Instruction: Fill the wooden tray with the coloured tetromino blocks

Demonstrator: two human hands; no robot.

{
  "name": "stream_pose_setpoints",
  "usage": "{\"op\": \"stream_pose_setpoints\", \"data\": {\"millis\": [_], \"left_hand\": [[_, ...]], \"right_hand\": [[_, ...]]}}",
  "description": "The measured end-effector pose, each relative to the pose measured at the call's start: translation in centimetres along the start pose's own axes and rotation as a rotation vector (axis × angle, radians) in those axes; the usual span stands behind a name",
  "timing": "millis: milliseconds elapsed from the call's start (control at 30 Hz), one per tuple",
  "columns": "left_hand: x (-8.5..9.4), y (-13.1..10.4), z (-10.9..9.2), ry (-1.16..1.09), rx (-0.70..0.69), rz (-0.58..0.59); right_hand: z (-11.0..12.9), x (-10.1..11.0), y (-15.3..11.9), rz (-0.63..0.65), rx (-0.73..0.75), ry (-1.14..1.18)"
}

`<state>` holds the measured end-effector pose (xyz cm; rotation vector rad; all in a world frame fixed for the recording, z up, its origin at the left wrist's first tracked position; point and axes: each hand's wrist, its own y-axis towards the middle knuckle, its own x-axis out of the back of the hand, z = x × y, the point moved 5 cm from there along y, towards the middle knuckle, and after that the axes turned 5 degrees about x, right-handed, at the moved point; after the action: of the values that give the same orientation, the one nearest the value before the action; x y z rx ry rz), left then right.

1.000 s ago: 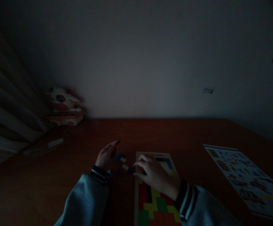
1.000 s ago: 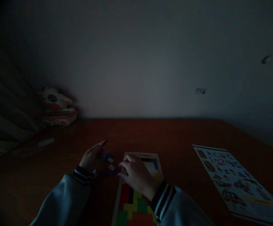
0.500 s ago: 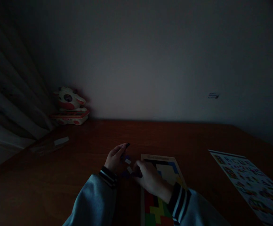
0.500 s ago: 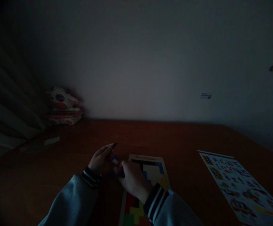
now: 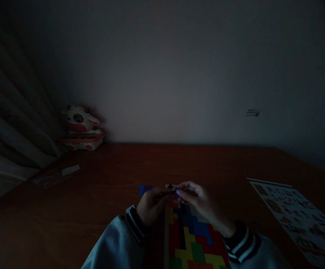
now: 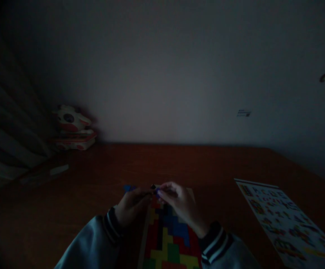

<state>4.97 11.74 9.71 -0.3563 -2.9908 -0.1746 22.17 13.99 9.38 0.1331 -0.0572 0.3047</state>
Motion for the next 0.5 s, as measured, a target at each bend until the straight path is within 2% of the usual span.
{"op": "stream_pose_setpoints", "data": {"millis": [133, 233, 300, 367, 433, 500], "left_hand": [[-1.0, -0.4, -0.6, 0.150, -0.019, 0.055], [-1.0, -0.2, -0.2, 0.228, -0.029, 0.022], [-0.8, -0.1, 0.3, 0.284, -0.021, -0.020], [-0.7, 0.0, 0.6, 0.337, -0.004, -0.054], [-0.7, 0.1, 0.9, 0.366, 0.009, -0.064], [-0.8, 0.1, 1.1, 0.367, 0.011, -0.057]], "right_hand": [[0.3, -1.2, -0.8, 0.008, 0.056, -0.070], [0.3, -1.2, -0.9, 0.044, 0.050, -0.043], [0.3, -0.5, -0.7, 0.039, 0.064, -0.117], [0.5, 0.6, -0.5, -0.024, 0.091, -0.362], [0.9, 1.4, -0.2, -0.072, 0.124, -0.709], [1.2, 1.2, 0.0, -0.028, 0.151, -1.011]]}}
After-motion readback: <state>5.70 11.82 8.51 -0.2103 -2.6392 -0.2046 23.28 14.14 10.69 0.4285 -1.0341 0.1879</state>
